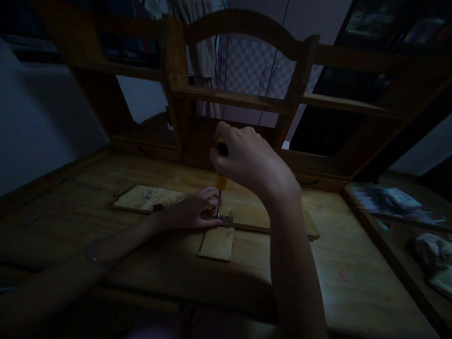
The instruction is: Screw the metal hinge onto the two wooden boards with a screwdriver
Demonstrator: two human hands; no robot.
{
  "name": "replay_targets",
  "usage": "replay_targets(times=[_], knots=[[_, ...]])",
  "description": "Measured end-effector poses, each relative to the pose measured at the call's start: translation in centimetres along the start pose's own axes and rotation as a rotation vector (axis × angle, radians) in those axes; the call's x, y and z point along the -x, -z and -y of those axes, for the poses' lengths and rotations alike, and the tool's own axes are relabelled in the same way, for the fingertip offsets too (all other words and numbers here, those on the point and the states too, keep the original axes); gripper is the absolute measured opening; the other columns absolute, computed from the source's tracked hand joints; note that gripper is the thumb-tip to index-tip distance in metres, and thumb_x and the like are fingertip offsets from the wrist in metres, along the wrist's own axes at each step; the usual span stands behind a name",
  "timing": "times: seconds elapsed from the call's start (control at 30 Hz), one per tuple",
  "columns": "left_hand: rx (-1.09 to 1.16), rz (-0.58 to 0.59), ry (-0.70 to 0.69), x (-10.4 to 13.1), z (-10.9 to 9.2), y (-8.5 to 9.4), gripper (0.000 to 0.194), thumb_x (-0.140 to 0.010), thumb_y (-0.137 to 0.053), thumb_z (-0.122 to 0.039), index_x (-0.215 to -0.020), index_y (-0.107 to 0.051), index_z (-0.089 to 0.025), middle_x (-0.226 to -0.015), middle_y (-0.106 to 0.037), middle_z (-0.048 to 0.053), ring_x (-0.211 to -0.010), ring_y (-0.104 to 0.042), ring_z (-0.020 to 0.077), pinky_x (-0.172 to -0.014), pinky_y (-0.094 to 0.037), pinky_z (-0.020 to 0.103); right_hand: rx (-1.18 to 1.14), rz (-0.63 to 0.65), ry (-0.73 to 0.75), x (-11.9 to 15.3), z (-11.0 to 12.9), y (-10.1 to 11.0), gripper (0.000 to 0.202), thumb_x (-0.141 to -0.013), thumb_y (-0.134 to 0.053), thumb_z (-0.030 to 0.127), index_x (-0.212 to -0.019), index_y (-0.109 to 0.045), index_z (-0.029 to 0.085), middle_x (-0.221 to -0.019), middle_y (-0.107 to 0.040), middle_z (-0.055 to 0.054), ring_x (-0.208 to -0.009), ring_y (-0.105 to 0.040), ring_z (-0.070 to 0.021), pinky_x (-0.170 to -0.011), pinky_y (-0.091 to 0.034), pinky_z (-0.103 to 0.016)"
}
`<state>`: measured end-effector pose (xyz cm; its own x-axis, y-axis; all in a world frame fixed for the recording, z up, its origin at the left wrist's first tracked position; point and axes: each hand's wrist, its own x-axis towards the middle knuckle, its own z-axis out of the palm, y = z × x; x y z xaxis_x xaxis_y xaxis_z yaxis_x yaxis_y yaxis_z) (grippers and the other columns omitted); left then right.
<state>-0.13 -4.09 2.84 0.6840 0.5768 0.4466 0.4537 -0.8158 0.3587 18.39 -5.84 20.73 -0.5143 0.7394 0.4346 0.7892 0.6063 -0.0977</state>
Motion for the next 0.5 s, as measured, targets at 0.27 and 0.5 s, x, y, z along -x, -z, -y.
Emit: replay_targets(times=[0.27, 0.5], knots=[[-0.032, 0.030, -0.019, -0.15, 0.26, 0.10, 0.037, -0.087, -0.070, -0.045, -0.075, -0.046, -0.020, -0.105, -0.056, 0.007, -0.103, -0.051, 0.0230, -0.090, -0.043, 0.035, -0.020, 0.015, -0.053, -0.28, 0.32, 0.13, 0.030, -0.091, -0.052, 0.037, -0.105, -0.068, 0.017, -0.096, -0.070, -0.010, -0.088, -0.063, -0.0230, -0.077, -0.043, -0.033], [-0.034, 0.021, -0.048, 0.01, 0.78, 0.03, 0.036, -0.087, -0.069, -0.046, -0.074, -0.047, -0.020, -0.103, -0.057, 0.007, -0.102, -0.052, 0.0235, -0.092, -0.043, 0.037, 0.004, 0.024, -0.033, -0.10, 0.20, 0.53, 0.020, -0.088, -0.053, 0.030, -0.094, -0.068, 0.018, -0.085, -0.069, -0.007, -0.077, -0.061, -0.0199, -0.067, -0.040, -0.030]])
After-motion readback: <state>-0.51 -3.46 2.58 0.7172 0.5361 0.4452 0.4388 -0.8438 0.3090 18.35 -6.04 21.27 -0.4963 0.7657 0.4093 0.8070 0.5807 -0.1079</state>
